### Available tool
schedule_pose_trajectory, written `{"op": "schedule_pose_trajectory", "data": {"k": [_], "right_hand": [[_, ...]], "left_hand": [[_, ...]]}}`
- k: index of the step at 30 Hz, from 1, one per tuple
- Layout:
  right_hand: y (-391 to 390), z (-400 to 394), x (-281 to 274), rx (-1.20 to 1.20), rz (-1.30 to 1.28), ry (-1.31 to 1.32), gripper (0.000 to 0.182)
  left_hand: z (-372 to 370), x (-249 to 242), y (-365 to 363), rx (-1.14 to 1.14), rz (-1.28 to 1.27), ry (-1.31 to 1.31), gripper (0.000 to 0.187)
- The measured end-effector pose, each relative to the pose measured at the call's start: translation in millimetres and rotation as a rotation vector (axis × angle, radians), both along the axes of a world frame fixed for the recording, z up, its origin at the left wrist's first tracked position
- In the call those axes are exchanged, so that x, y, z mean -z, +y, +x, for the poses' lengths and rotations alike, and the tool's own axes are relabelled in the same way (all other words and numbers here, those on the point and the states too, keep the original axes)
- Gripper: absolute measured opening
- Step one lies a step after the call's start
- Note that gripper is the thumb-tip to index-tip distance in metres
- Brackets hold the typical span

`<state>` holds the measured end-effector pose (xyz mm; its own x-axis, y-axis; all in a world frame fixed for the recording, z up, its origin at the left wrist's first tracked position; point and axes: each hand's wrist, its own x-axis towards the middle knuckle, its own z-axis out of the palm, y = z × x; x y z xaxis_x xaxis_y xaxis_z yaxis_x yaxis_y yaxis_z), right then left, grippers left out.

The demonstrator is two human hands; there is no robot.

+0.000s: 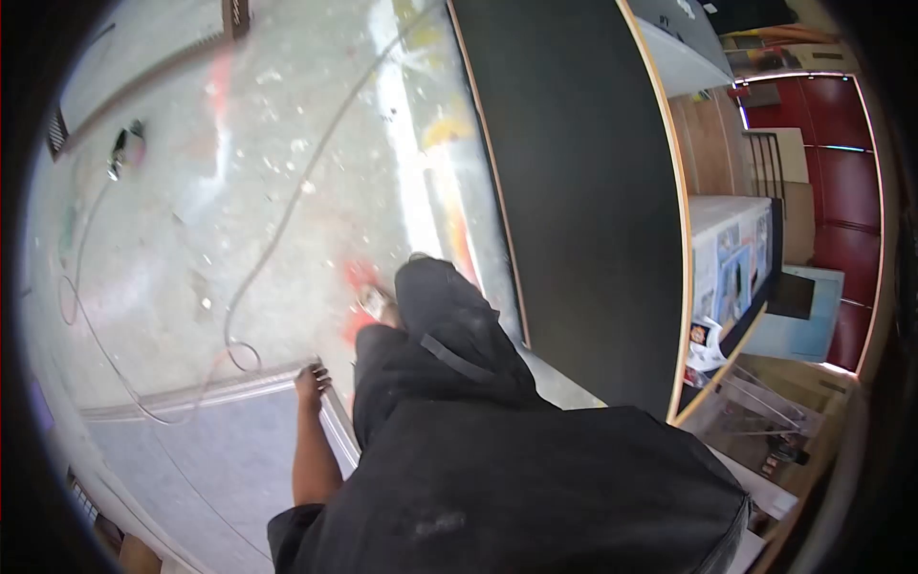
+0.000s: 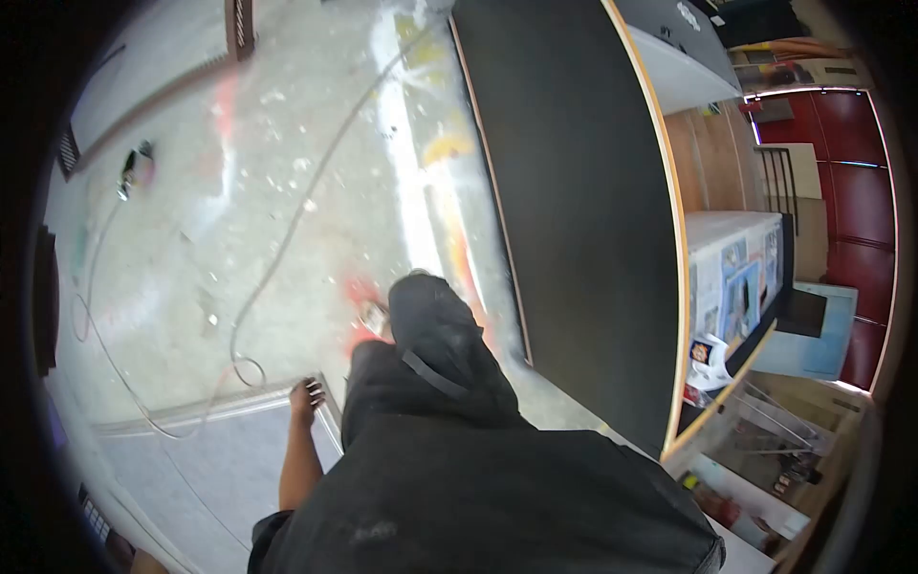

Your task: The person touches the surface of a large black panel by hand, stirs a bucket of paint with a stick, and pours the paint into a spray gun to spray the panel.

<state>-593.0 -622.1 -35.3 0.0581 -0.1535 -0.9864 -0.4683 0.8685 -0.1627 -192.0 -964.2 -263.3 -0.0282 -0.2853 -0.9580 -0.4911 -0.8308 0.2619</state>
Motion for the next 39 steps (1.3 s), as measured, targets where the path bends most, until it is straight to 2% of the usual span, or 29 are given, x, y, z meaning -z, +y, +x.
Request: {"op": "schedule_pose_trajectory", "data": {"k": [3,5,7,10,12,14,16,17,18,19,21,23,24,26,28,30,31,34,35,37,39], "right_hand": [[-69.7,-6.8,13.2,0.204,-0.094,0.032,0.048],[-42.5,-2.2,8.7,0.321,-0.151,0.04,0.047],[-125.1,-11.7,27.7,0.444,-0.19,0.027,0.046],[-197.6,-45.3,43.5,0.625,-0.236,0.001,0.045],[-251.2,-69.4,52.0,0.731,-0.249,-0.033,0.044],[-308.8,-92.5,51.4,0.771,-0.226,-0.092,0.044],[-373.1,-116.0,50.5,0.708,-0.182,-0.188,0.043],[-360.4,-136.5,51.4,0.659,-0.154,-0.247,0.043],[-402.9,-135.7,53.6,0.621,-0.136,-0.3,0.043],[-440.7,-135.9,55.0,0.597,-0.12,-0.338,0.043],[-504.0,-136.9,53.4,0.578,-0.078,-0.377,0.042],[-552.5,-138.7,48.9,0.604,-0.03,-0.394,0.042],[-462.0,-197.1,65.7,0.63,-0.011,-0.399,0.042],[-466.6,-222.6,78.5,0.704,0.029,-0.403,0.041],[-509.7,-232.5,83.0,0.788,0.075,-0.407,0.041],[-574.8,-246.1,68.9,0.756,-0.168,-0.179,0.029],[-611.1,-257.9,74.4,0.775,-0.284,-0.091,0.03],[-719.7,-296.7,83.9,0.793,-0.586,0.21,0.031],[-755.4,-305.0,85.9,0.742,-0.637,0.308,0.03],[-833.0,-312.4,96.8,0.699,-0.707,0.406,0.029],[-883.8,-301.5,104.5,0.297,-0.842,0.648,0.027]], "left_hand": [[-48.2,-17.9,-44.3,0.006,-0.085,0.082,0.037],[-77.6,-24.6,-71.4,0.024,-0.116,0.132,0.038],[-97.1,-30.1,-94.0,0.067,-0.14,0.168,0.038],[-115.0,-33.6,-131.2,0.159,-0.192,0.191,0.039],[-117.6,-36.6,-154.1,0.12,-0.176,0.137,0.039],[-114.1,-50.6,-174.6,0.036,-0.12,0.037,0.038],[-98.8,-53.7,-188.3,-0.051,-0.067,-0.018,0.035],[-87.8,-44.0,-191.2,-0.049,-0.111,-0.095,0.034],[-103.6,-83.2,-207.7,0.165,-0.19,-0.26,0.038],[-81.9,-48.0,-215.5,0.405,-0.261,-0.398,0.045],[-80.3,-32.4,-250.2,0.786,-0.419,-0.387,0.051],[-110.1,-68.7,-292.2,0.078,-0.307,-0.494,0.052],[-122.2,-84.0,-308.2,0.043,-0.309,-0.5,0.052],[-143.9,-100.1,-341.8,0.111,-0.335,-0.505,0.051],[-153.9,-95.6,-365.2,0.131,-0.332,-0.523,0.051],[-151.4,-60.6,-389.6,0.013,-0.297,-0.483,0.052],[-143.2,-35.0,-405.9,-0.026,-0.308,-0.426,0.051],[-146.7,-49.2,-477.5,-0.095,-0.363,-0.291,0.051],[-140.8,-29.3,-495.9,-0.099,-0.365,-0.282,0.051],[-121.2,22.0,-547.6,0.154,-0.544,-0.286,0.049],[-108.0,5.3,-609.4,0.13,-0.586,-0.328,0.048]]}}
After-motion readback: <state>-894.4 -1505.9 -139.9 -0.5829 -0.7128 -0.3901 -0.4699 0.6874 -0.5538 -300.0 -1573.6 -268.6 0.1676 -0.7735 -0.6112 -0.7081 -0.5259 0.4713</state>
